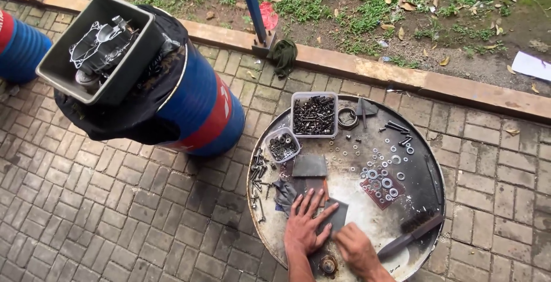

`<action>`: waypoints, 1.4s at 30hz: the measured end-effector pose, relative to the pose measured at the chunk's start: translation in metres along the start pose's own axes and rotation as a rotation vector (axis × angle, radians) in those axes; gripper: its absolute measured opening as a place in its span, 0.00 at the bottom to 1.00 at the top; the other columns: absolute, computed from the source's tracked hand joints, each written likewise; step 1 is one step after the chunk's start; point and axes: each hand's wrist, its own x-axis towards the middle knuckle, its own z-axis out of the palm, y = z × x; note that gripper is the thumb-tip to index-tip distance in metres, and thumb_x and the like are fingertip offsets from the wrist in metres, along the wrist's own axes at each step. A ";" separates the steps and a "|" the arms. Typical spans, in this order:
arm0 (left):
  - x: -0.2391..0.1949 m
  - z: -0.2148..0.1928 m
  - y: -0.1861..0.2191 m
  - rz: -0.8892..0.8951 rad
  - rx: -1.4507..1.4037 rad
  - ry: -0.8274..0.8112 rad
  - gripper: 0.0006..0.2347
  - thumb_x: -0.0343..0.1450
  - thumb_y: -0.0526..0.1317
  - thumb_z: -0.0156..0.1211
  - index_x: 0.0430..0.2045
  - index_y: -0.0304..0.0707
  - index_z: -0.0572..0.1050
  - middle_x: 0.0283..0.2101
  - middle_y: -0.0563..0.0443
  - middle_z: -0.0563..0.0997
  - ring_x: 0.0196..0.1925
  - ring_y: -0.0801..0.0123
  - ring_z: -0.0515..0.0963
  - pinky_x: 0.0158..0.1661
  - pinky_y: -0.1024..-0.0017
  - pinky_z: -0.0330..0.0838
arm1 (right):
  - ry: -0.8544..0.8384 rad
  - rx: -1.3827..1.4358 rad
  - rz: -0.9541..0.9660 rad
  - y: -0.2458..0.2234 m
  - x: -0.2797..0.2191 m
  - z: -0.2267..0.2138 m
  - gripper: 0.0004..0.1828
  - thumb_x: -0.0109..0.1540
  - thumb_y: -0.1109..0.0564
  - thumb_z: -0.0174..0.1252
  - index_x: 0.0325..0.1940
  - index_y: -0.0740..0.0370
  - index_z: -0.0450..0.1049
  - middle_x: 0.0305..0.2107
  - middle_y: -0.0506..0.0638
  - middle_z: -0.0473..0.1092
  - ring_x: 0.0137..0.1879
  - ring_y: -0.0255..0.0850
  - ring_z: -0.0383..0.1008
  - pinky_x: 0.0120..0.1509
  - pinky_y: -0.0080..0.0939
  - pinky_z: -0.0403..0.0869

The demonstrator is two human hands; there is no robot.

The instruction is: The person sands a small metal piece on a round metal table using a sanding block. They hold the metal piece with one hand and rub the sanding block over it with the other, occasionally adjusting the piece's position. The table is cluttered with various nuts, bolts, and washers.

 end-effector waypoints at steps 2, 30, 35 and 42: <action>0.000 0.000 0.001 -0.005 0.008 0.010 0.30 0.73 0.65 0.30 0.72 0.72 0.38 0.79 0.48 0.28 0.80 0.63 0.31 0.72 0.52 0.24 | 0.090 -0.028 0.073 0.007 0.016 -0.013 0.03 0.59 0.59 0.63 0.35 0.60 0.77 0.27 0.47 0.74 0.35 0.38 0.69 0.37 0.37 0.74; 0.000 0.003 -0.001 -0.007 0.038 0.018 0.30 0.73 0.66 0.31 0.73 0.75 0.38 0.80 0.49 0.31 0.80 0.62 0.32 0.73 0.53 0.27 | 0.070 -0.059 0.007 0.005 0.024 -0.026 0.14 0.61 0.73 0.52 0.32 0.59 0.78 0.24 0.49 0.74 0.30 0.38 0.75 0.34 0.33 0.81; -0.002 0.002 -0.001 0.000 -0.020 -0.073 0.31 0.74 0.65 0.31 0.73 0.71 0.33 0.79 0.48 0.25 0.80 0.62 0.28 0.72 0.50 0.25 | 0.021 -0.088 -0.032 -0.012 0.023 -0.024 0.03 0.61 0.64 0.58 0.37 0.64 0.77 0.28 0.51 0.73 0.34 0.41 0.67 0.36 0.39 0.73; -0.002 0.004 -0.001 0.008 -0.060 -0.094 0.30 0.75 0.65 0.30 0.73 0.71 0.33 0.79 0.49 0.25 0.80 0.62 0.28 0.72 0.50 0.23 | 0.091 -0.147 0.118 0.003 0.027 -0.018 0.04 0.64 0.62 0.59 0.38 0.63 0.79 0.27 0.51 0.76 0.34 0.39 0.71 0.37 0.36 0.75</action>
